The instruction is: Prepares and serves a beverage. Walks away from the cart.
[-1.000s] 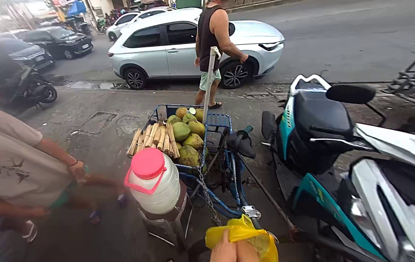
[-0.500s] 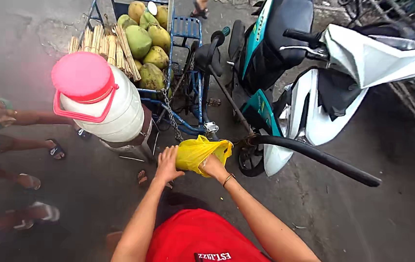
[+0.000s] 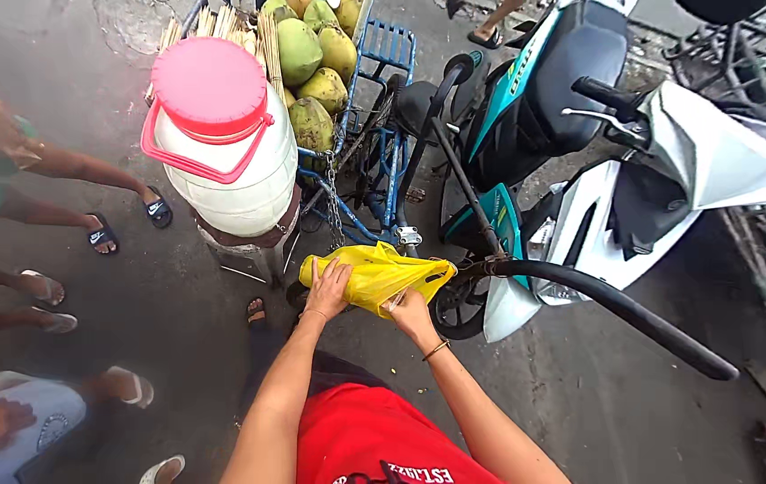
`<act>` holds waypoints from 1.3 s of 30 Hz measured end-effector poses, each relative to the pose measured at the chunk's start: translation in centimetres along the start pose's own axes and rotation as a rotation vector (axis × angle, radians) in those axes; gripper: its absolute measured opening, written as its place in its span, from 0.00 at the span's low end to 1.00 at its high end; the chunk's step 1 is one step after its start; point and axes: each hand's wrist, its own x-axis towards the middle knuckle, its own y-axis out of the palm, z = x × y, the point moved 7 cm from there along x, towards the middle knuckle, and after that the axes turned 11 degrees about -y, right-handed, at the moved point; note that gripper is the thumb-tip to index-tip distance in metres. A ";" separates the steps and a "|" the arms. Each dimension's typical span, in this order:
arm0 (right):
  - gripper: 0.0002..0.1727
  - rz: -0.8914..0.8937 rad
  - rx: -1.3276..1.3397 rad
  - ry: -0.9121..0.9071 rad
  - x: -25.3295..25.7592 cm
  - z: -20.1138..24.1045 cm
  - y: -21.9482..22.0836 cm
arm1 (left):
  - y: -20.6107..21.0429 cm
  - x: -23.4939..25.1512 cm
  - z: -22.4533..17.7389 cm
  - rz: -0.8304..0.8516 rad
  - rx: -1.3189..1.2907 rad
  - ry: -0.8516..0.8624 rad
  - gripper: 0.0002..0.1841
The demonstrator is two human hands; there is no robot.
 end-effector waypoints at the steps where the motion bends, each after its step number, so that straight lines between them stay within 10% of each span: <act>1: 0.25 -0.005 -0.008 0.005 -0.1 0.1 -0.1 | 0.0 -0.1 0.0 -0.011 0.002 0.011 0.37; 12: 0.29 -0.180 0.007 -0.313 -3.5 1.3 -4.0 | 0.2 -0.2 0.6 0.044 -0.072 -0.078 0.37; 26: 0.32 0.067 -0.040 -0.130 -1.7 -2.3 0.2 | 1.9 -2.1 0.1 0.136 -0.209 -0.418 0.52; 31: 0.33 0.044 0.000 -0.139 -0.5 -2.9 -0.2 | 2.5 -3.3 1.3 0.154 -0.848 -0.545 0.26; 39: 0.26 0.021 -0.017 -0.246 -0.4 -2.4 -1.2 | 1.9 -2.0 -0.7 0.288 -0.610 -0.468 0.19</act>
